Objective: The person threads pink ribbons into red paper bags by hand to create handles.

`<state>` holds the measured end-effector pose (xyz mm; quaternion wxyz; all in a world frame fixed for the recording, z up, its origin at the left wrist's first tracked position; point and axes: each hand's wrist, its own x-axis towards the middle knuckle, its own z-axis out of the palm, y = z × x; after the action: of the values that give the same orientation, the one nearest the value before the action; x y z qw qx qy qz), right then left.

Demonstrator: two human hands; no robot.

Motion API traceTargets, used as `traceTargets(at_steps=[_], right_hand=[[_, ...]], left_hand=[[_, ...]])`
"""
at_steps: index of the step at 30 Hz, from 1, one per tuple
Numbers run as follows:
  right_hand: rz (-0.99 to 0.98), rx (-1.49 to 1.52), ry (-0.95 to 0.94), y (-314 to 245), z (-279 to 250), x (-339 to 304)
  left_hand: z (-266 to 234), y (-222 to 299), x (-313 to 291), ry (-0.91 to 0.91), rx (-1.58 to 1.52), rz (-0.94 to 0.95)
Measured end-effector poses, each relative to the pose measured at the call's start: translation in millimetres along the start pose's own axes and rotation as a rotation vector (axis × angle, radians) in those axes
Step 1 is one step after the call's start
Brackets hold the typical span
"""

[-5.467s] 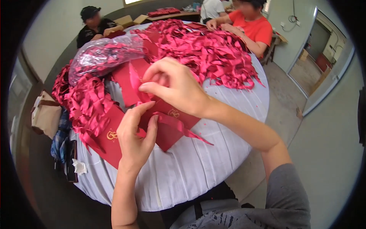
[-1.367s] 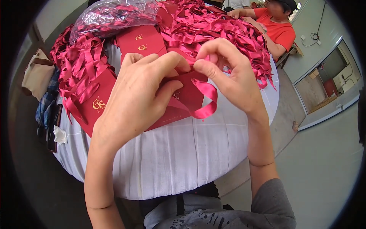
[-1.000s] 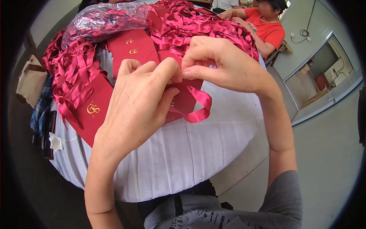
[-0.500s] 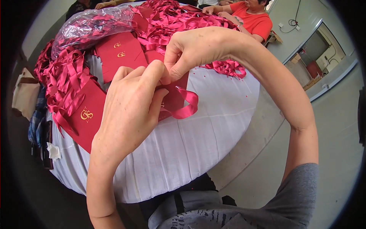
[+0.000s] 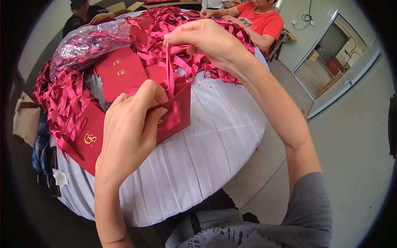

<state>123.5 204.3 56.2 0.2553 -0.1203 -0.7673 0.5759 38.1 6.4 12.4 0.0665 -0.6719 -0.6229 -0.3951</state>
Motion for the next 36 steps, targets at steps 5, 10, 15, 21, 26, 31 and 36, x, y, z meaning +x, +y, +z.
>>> traceTargets(at_steps=[5,10,15,21,26,31,36], right_hand=[[-0.038,0.482,0.059,33.9,-12.7,8.5],[0.056,0.553,-0.478,62.4,-6.3,-20.9],[-0.083,0.3,-0.385,50.1,13.4,-33.7],[-0.241,0.174,-0.042,48.5,31.2,-39.5],[-0.149,0.304,0.073,50.2,41.5,-43.6],[-0.075,0.08,0.028,57.1,29.5,-31.0],[0.198,-0.311,-0.105,33.3,8.1,-30.0]], left_hand=[[-2.3,-0.1,-0.7,0.001,-0.031,-0.07],[-0.1,-0.4,0.2,0.023,-0.019,-0.016],[-0.3,5.6,1.8,0.002,0.171,0.017],[7.3,4.6,1.2,0.04,0.207,0.0],[8.3,3.7,-0.4,0.042,0.233,0.023],[13.8,7.8,-1.0,0.105,0.247,0.044],[14.0,4.3,-3.1,0.131,0.252,0.01]])
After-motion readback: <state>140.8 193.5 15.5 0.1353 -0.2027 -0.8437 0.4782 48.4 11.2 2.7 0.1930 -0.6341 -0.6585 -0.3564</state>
